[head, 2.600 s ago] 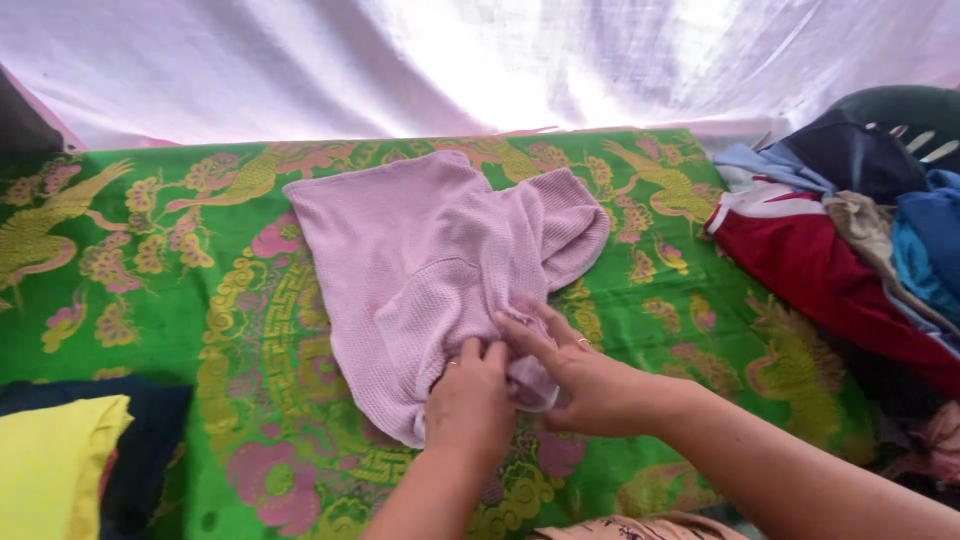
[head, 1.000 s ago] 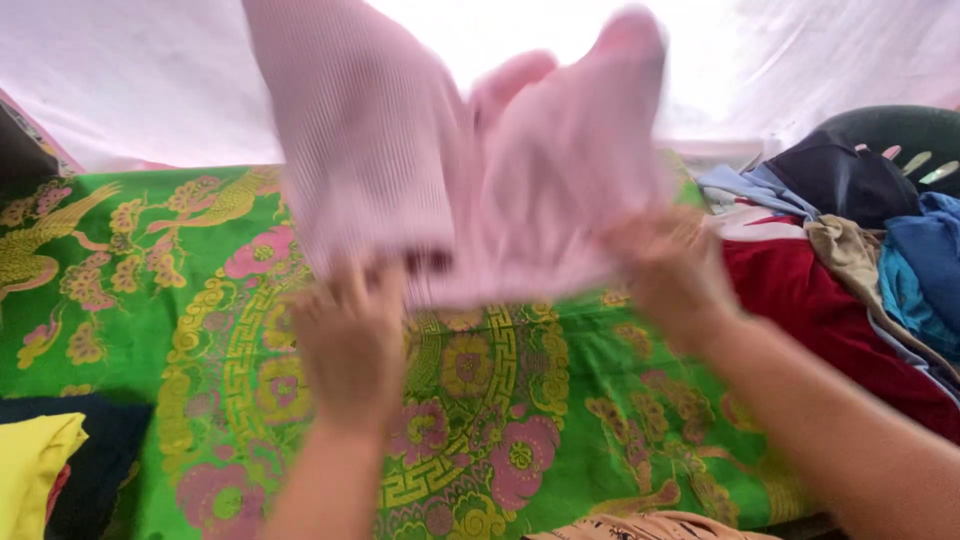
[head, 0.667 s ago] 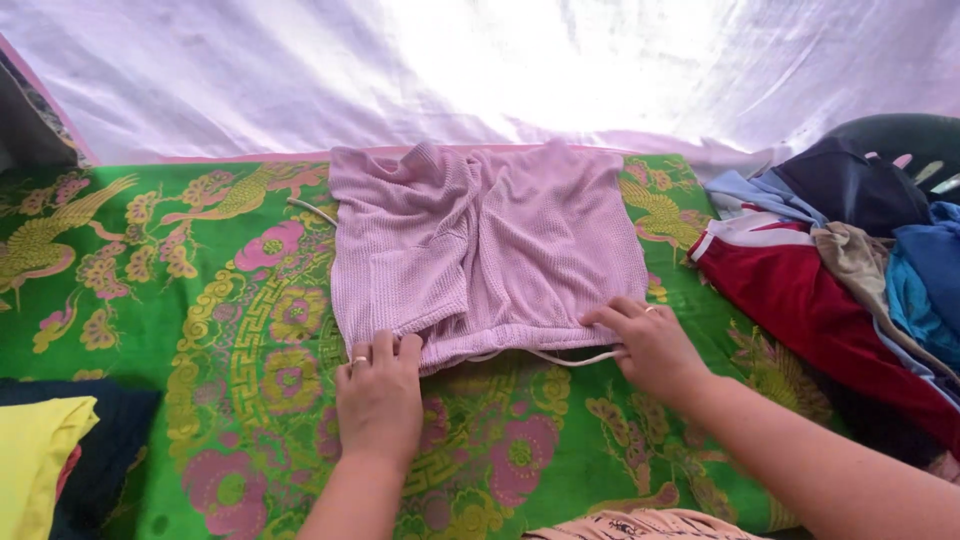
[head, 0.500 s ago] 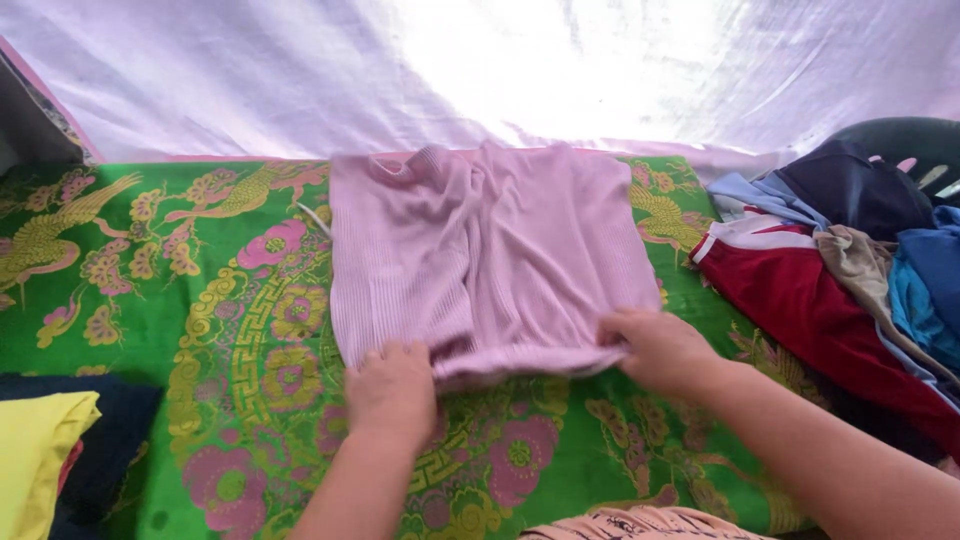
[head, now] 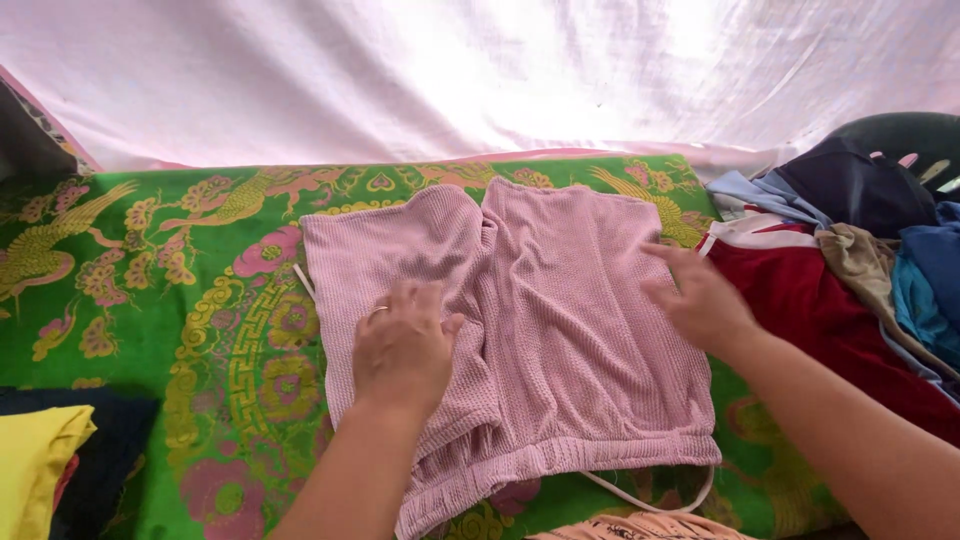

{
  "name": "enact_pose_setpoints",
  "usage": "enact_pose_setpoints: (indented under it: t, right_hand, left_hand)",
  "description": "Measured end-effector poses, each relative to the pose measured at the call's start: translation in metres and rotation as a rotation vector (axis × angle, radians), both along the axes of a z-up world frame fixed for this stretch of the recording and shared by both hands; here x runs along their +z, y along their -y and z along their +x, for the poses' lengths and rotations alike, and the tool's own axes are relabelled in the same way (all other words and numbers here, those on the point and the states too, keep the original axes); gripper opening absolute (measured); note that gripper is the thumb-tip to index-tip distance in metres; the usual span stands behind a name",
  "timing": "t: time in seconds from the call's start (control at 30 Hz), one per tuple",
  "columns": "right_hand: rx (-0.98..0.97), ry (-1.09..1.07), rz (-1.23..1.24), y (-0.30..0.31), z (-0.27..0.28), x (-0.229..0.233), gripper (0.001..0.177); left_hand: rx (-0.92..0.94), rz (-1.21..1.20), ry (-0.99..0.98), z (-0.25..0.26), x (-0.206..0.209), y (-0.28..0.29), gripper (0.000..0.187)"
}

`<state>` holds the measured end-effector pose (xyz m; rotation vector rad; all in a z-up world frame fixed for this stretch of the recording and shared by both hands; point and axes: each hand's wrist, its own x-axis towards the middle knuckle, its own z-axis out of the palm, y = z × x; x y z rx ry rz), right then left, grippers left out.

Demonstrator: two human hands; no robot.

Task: Folding various items of clothing, including a pair of pink shorts and a blue t-shirt, on a surface covered with a green patterned cloth.

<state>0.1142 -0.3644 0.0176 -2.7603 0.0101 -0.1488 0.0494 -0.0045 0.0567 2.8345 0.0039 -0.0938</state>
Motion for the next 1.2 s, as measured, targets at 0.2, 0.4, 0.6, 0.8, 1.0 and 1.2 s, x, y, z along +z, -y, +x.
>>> enact_pose_setpoints:
  t: [0.2,0.4,0.6,0.8,1.0,1.2]
  right_hand:
    - [0.048,-0.334,-0.289,-0.002,-0.005,-0.044,0.078]
    - [-0.157,-0.369,-0.399,0.008,0.010,-0.046,0.079]
    - [0.298,0.282,0.051,-0.071,-0.015,-0.040,0.080]
    - [0.354,-0.245,-0.276,-0.085,-0.026,-0.038,0.079]
    - [0.247,-0.430,-0.318,-0.103,-0.011,-0.016,0.089]
    - [0.549,0.125,-0.110,-0.157,-0.057,-0.021,0.077]
  left_hand:
    - [-0.038,0.229,0.455,0.025,-0.141,-0.044,0.070]
    - [0.241,0.157,0.260,0.022,-0.085,-0.047,0.064]
    - [0.146,0.089,0.341,0.088,-0.080,-0.050,0.058]
    - [0.172,0.078,-0.221,0.128,-0.079,-0.088,0.074]
    - [0.301,0.186,0.277,0.113,-0.089,-0.072,0.068]
    - [0.196,0.100,0.386,0.023,-0.119,-0.032,0.062]
